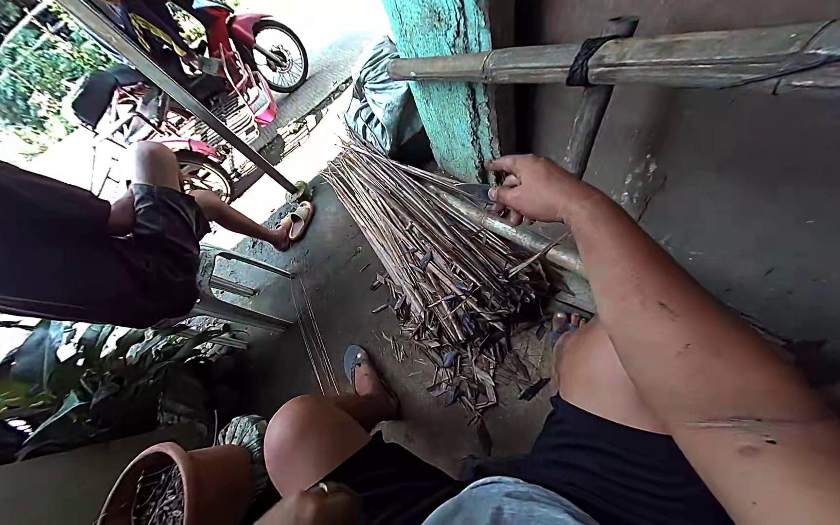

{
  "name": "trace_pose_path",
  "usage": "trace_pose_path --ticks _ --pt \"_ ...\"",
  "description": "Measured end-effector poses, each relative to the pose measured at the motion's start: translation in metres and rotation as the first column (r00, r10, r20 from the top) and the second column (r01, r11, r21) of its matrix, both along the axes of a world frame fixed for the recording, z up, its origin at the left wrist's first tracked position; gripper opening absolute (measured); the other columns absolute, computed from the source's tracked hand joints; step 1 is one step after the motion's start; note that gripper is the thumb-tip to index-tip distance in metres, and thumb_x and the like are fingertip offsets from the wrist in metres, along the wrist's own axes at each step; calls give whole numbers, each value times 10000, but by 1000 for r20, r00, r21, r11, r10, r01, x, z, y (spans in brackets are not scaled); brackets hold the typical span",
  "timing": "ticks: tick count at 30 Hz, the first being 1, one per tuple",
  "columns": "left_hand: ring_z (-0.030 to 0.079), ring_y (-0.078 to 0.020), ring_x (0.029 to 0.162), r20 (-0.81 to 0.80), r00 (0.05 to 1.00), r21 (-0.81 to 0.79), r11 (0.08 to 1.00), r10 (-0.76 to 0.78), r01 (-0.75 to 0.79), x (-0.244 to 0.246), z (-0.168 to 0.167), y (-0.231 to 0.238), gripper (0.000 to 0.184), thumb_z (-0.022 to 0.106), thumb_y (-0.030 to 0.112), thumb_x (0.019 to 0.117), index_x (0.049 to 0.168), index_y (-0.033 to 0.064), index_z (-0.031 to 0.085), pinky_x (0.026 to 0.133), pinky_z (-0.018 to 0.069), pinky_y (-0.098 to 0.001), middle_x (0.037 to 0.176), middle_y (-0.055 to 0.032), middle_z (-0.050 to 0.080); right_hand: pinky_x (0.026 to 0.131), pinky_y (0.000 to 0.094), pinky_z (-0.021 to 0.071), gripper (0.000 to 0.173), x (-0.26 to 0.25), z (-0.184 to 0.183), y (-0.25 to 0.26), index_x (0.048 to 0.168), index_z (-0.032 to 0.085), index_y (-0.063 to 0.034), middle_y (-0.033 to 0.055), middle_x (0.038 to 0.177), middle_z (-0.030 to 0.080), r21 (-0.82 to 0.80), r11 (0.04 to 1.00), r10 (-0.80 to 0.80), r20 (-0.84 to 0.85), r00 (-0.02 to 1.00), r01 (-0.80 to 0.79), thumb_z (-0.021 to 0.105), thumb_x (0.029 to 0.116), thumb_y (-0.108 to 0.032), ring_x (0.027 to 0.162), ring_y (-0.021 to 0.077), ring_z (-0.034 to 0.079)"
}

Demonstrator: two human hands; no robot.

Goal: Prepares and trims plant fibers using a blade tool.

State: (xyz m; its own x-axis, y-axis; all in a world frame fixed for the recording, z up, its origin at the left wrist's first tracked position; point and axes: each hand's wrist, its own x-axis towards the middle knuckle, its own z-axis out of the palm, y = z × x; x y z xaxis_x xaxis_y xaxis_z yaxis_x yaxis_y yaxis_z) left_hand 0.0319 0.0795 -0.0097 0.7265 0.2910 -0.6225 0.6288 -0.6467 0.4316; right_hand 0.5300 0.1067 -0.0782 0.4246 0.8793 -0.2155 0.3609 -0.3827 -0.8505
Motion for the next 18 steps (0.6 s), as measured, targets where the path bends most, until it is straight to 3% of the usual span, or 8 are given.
trace_pose_path --ticks 2,4,7,9,12,15,16,18 --pt "724 -158 893 209 978 16 1000 -23 20 38 -8 38 436 708 453 939 1160 78 724 803 624 -400 1042 -59 739 580 394 584 508 2 7 -8 1542 436 -83 161 981 716 29 999 -19 25 1000 18 570 1063 -187 609 213 659" --pt "724 -86 883 341 939 -136 991 51 -5 84 -32 72 459 620 478 995 1216 83 693 789 630 -313 1044 -11 746 590 394 591 488 3 8 -12 1522 462 -76 157 985 719 29 999 -21 59 998 19 572 1061 -196 622 211 670" --pt "728 -155 908 266 936 -380 918 229 -116 160 -90 116 422 573 371 1033 1254 22 659 817 627 -370 1085 -72 731 613 415 594 464 1 7 -13 1502 494 -71 153 980 719 10 1000 -4 104 995 3 565 1058 -185 640 221 672" --pt "731 -211 970 132 898 -467 826 420 -318 206 -145 134 392 539 285 1063 1322 -2 601 840 629 -404 1151 -122 704 646 427 604 446 -1 8 -14 1487 514 -72 143 981 720 0 1000 16 138 990 -16 563 1059 -187 670 225 686" --pt "726 -256 942 -18 661 -505 564 750 -653 266 -232 147 356 509 213 1086 1355 -18 540 801 616 -407 1153 -187 680 677 459 614 426 -4 10 -13 1470 539 -90 137 984 724 5 999 34 185 982 -36 560 1059 -199 721 238 711" --pt "726 -283 925 -109 393 -478 299 913 -826 310 -303 154 362 516 144 1067 1391 -15 489 782 617 -413 1148 -224 671 783 494 589 406 -9 12 -10 1447 572 -112 107 1013 736 15 998 60 264 963 -67 564 1054 -214 822 242 713" --pt "726 -289 922 -127 331 -443 245 935 -862 321 -325 155 360 534 127 1047 1378 -11 509 774 617 -419 1138 -223 677 810 514 583 394 -11 11 -10 1432 590 -116 111 1038 737 22 997 63 309 949 -73 575 1051 -214 865 258 716" --pt "720 -296 934 -145 305 -335 243 941 -910 333 -364 149 353 561 147 1009 1326 -6 577 800 609 -449 1118 -210 693 797 569 579 373 -14 7 -12 1397 624 -127 139 1061 739 43 996 54 391 919 -77 609 1035 -213 915 313 722"
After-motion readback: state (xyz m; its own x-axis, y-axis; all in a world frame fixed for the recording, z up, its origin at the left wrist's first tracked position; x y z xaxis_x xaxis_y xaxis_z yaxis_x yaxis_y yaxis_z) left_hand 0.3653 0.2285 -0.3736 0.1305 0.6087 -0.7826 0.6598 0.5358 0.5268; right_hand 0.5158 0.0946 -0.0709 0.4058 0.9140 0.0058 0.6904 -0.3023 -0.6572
